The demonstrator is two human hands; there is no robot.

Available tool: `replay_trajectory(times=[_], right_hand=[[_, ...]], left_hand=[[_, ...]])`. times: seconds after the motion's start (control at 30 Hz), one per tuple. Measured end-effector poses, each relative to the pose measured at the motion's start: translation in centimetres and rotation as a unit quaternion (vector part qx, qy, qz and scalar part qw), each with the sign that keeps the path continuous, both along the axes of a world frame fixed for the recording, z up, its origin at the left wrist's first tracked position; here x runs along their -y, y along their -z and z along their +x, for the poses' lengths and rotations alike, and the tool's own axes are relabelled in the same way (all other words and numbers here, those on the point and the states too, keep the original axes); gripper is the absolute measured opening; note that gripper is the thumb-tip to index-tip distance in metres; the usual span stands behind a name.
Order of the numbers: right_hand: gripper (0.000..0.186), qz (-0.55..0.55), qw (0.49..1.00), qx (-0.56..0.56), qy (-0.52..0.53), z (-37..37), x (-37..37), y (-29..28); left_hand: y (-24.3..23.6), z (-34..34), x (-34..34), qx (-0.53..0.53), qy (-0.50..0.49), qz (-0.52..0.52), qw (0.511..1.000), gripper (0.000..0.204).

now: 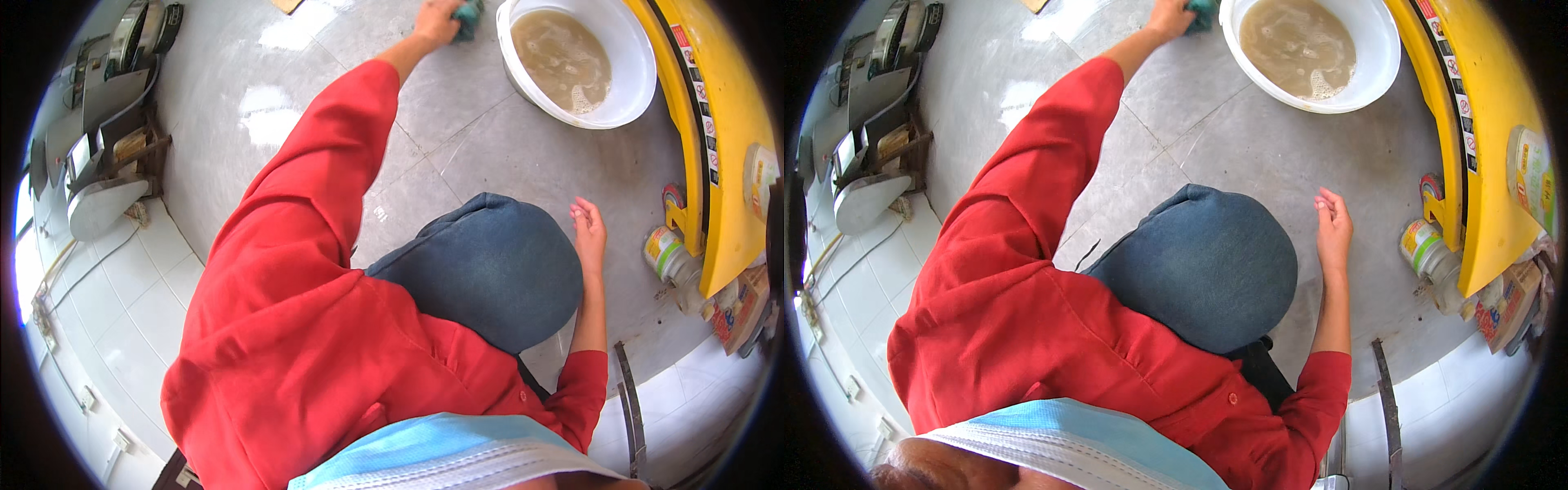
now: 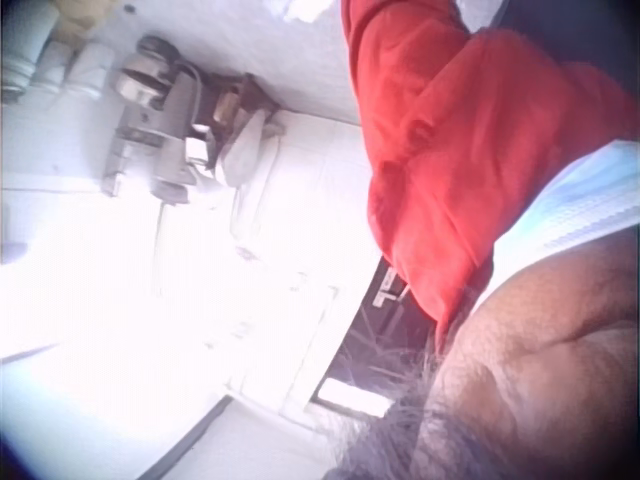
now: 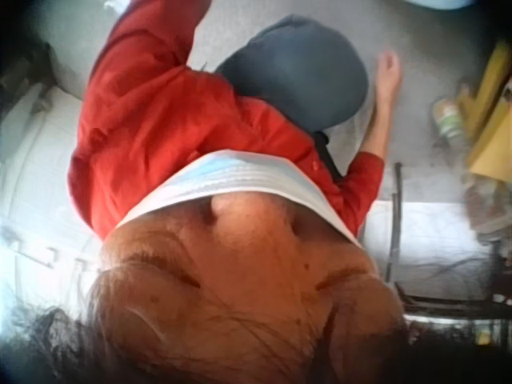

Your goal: The person wipes the floor with a cloth and a scouring pad, then cleans plastic bottles and rinses the cloth in a bucket of water.

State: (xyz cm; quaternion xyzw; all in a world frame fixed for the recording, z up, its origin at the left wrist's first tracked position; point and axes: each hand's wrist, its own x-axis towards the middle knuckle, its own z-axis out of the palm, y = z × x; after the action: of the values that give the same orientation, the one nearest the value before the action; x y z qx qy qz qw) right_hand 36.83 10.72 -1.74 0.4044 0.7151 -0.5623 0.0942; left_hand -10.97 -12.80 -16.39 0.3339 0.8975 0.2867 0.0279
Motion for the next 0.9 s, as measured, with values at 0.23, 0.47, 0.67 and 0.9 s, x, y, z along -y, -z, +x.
replay_trajectory(times=[0.23, 0.47, 0.67, 0.9], right_hand=[[0.03, 0.032, 0.999, -0.019, -0.012, 0.3, -2.2, -0.5], [0.031, -0.006, 1.0, 0.014, 0.02, 4.3, -0.8, 2.2], [0.029, -0.016, 1.0, 0.016, -0.01, 4.4, 0.8, 0.1], [0.031, 0.049, 0.999, 0.022, -0.003, 6.9, -4.7, -2.5]], left_hand=[[-7.0, 17.6, 15.3, 0.022, -0.075, 0.022, 0.997, 0.053], [-7.9, 34.2, 21.4, 0.079, 0.093, -0.201, 0.972, 0.079], [-5.9, 23.4, 6.7, -0.087, 0.097, -0.138, 0.982, 0.074], [-4.1, 6.8, 10.4, -0.101, -0.109, -0.079, 0.986, 0.056]])
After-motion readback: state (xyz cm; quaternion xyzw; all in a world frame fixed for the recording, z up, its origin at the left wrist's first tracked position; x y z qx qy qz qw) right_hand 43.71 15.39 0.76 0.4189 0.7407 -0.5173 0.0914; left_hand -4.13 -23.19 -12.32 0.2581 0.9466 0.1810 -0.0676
